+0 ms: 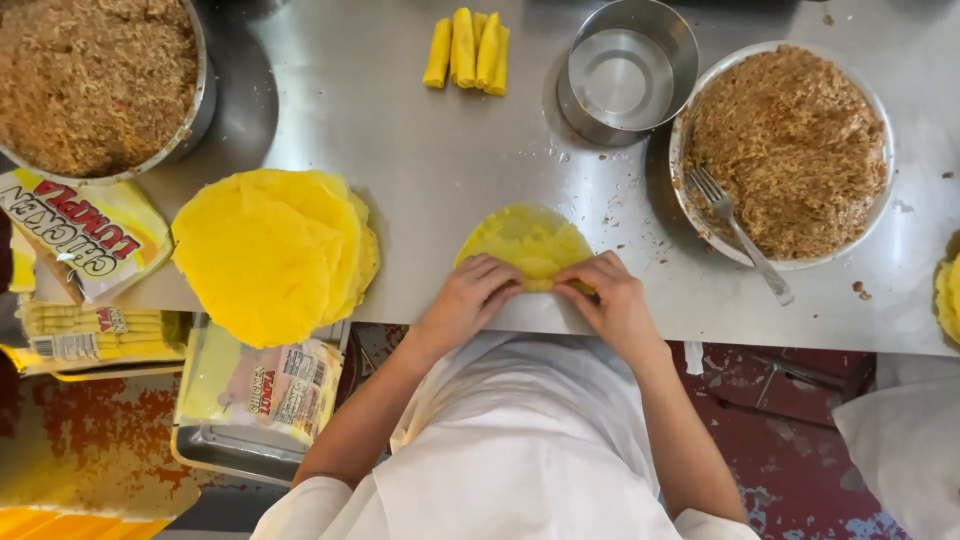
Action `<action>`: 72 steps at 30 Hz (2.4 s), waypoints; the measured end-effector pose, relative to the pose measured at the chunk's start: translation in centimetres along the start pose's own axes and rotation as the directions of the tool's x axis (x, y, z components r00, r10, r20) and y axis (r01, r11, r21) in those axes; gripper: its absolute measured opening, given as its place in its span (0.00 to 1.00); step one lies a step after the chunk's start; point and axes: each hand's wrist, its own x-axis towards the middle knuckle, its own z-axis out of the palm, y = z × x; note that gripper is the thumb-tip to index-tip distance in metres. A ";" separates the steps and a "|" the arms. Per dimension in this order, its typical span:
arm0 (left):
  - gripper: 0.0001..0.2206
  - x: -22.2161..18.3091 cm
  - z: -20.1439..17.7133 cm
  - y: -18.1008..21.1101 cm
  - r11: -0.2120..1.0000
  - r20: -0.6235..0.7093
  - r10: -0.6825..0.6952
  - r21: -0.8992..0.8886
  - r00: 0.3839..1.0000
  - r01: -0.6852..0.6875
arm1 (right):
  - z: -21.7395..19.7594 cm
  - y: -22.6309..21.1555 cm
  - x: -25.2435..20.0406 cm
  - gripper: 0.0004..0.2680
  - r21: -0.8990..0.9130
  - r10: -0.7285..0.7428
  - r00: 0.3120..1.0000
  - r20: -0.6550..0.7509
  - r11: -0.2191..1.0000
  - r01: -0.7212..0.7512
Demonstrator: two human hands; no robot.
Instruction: The person prepares lumpias by placing filling onto yellow wrappers using a fork and then rolling them into cylinders.
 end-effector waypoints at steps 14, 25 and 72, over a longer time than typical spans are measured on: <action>0.10 3.0 -2.5 -1.1 0.989 -0.070 0.055 0.143 0.996 -0.044 | 1.0 2.1 2.8 0.04 -0.176 -0.103 0.993 -0.058 0.980 0.092; 0.11 -2.2 -1.8 -1.6 0.958 0.017 0.234 0.165 0.972 -0.233 | -0.4 0.9 -1.5 0.04 -0.192 -0.168 0.986 -0.022 0.968 0.161; 0.18 -0.3 0.0 1.2 0.992 0.000 -0.035 0.125 0.999 0.035 | 0.1 -3.1 2.3 0.09 0.038 -0.078 0.936 0.342 0.997 0.070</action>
